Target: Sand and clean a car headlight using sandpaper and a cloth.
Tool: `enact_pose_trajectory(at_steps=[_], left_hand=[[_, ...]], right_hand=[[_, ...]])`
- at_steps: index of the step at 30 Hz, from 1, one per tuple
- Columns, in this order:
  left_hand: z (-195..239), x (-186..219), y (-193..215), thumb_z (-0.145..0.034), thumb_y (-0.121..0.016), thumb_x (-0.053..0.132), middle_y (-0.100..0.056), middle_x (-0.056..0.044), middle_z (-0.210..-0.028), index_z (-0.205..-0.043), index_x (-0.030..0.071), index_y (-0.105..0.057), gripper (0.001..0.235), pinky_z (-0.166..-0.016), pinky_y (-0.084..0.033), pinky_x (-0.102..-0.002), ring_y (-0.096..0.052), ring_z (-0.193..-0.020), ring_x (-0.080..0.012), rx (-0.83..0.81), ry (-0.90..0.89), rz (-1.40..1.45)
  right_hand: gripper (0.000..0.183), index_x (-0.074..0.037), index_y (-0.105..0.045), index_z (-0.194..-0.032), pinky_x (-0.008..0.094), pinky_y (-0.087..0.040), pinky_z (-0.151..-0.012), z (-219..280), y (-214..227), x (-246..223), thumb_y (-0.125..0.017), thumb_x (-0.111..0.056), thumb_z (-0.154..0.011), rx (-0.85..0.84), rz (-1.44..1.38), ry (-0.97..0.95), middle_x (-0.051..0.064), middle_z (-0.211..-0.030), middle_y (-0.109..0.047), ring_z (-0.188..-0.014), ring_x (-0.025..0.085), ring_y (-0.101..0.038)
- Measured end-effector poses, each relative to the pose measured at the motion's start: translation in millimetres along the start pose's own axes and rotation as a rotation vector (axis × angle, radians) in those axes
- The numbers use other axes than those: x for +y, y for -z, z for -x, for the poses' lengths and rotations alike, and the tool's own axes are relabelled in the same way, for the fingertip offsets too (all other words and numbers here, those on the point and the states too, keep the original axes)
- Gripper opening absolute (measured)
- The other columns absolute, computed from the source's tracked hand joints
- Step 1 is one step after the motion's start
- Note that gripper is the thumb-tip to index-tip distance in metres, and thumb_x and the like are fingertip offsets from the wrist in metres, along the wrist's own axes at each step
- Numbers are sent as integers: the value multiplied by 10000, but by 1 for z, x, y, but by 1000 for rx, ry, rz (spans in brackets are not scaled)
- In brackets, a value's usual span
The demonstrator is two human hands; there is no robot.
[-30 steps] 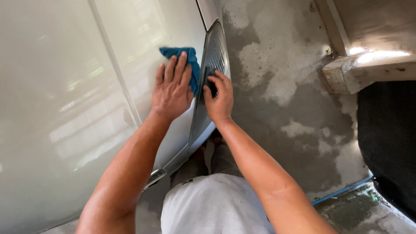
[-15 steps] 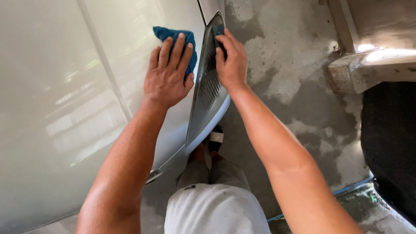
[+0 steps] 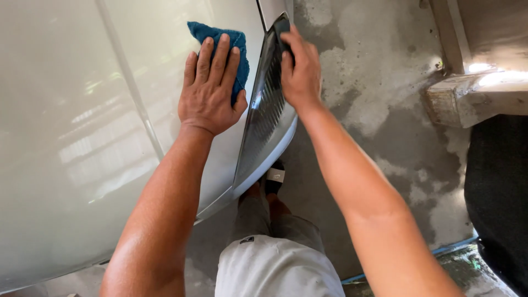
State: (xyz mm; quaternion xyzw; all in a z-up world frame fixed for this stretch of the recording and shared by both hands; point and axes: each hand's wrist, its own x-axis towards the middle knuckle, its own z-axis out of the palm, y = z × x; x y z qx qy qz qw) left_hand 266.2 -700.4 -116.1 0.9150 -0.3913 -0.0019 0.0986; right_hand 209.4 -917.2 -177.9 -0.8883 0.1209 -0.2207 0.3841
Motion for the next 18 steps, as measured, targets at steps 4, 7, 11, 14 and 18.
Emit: enact_pose_trajectory(at_steps=[4,7,11,14,18], left_hand=[[1,-1,-3,-963,-556,406,-251,-117,-1726,-1627,73,-417,755,-1273,-145,-542,-204,-1584,-349,0,13,-4],[2,-2,-6,-972,-559,409,-250,-112,-1729,-1632,76,-413,753,-1276,-145,-543,-202,-1583,-347,-3,10,-1],[2,-1,-6,-962,-571,413,-251,-119,-1728,-1632,73,-415,767,-1275,-145,-545,-203,-1584,-348,7,-5,-10],[0,-4,-6,-955,-580,412,-254,-125,-1726,-1630,69,-418,774,-1275,-146,-546,-206,-1582,-353,10,1,-14],[5,-1,-6,-954,-592,402,-264,-130,-1728,-1633,66,-424,776,-1276,-151,-547,-213,-1582,-360,10,-10,-3]], right_hand=[[362,-70,-637,-1359,468,-484,-1101,41,9,-25,-614,-16,-1001,-25,42,73,168,-1517,-558,-1280,383,-573],[469,-71,-644,-1354,479,-468,-1113,99,15,-41,-612,12,-893,-131,95,160,202,-1518,-534,-1284,406,-573],[438,-67,-654,-1325,480,-460,-1132,98,10,-23,-625,12,-895,-181,85,222,208,-1505,-543,-1310,400,-579],[387,-60,-654,-1338,469,-466,-1145,40,-2,-11,-611,12,-960,-79,70,175,186,-1507,-560,-1326,393,-579],[378,-56,-657,-1341,461,-475,-1142,25,-4,-18,-598,20,-976,-1,49,61,177,-1506,-572,-1311,396,-576]])
